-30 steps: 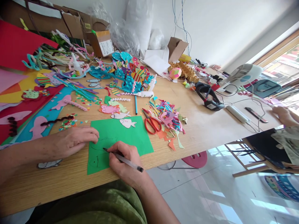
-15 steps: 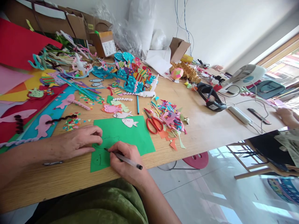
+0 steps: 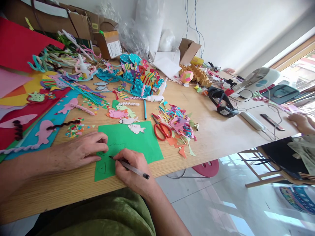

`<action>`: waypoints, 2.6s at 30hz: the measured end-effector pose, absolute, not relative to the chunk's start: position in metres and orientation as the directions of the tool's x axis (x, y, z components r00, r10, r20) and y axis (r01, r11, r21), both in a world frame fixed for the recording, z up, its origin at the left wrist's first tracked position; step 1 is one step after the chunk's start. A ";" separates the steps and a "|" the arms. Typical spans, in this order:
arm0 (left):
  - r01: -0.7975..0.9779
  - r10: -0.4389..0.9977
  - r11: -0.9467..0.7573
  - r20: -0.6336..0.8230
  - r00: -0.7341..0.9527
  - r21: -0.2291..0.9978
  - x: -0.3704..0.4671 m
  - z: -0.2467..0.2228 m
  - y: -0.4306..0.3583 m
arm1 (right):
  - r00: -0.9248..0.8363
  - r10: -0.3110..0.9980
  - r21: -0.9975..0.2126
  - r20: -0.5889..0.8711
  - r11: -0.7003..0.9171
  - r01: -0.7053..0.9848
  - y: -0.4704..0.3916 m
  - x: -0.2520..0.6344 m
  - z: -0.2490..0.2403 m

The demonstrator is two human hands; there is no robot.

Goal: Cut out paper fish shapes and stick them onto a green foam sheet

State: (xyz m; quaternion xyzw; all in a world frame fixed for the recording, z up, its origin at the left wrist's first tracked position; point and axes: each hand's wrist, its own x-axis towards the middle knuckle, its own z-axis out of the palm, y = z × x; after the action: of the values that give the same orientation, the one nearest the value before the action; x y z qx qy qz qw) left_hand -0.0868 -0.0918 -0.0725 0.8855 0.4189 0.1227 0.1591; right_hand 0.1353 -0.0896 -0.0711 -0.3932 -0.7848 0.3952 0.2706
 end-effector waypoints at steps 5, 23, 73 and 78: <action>0.709 0.782 -0.593 0.066 0.619 0.381 -0.086 -0.070 -0.091 | -0.535 0.835 -0.835 0.132 0.384 0.394 -0.090 0.136 -0.072; 0.698 0.780 -0.585 0.050 0.624 0.413 -0.087 -0.068 -0.089 | -0.508 0.852 -0.838 0.129 0.367 0.403 -0.089 0.139 -0.071; 0.727 0.804 -0.578 0.106 0.585 0.370 -0.081 -0.075 -0.093 | -0.540 0.833 -0.865 0.123 0.357 0.353 -0.090 0.138 -0.072; 0.722 0.803 -0.579 0.113 0.585 0.379 -0.081 -0.074 -0.093 | -0.536 0.837 -0.865 0.109 0.345 0.364 -0.091 0.138 -0.071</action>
State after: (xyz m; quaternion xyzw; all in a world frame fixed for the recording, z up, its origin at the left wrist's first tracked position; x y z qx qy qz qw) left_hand -0.0806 -0.0931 -0.0745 0.8778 0.4344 0.1373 0.1478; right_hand 0.1380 -0.0908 -0.0709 -0.3903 -0.7699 0.4184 0.2826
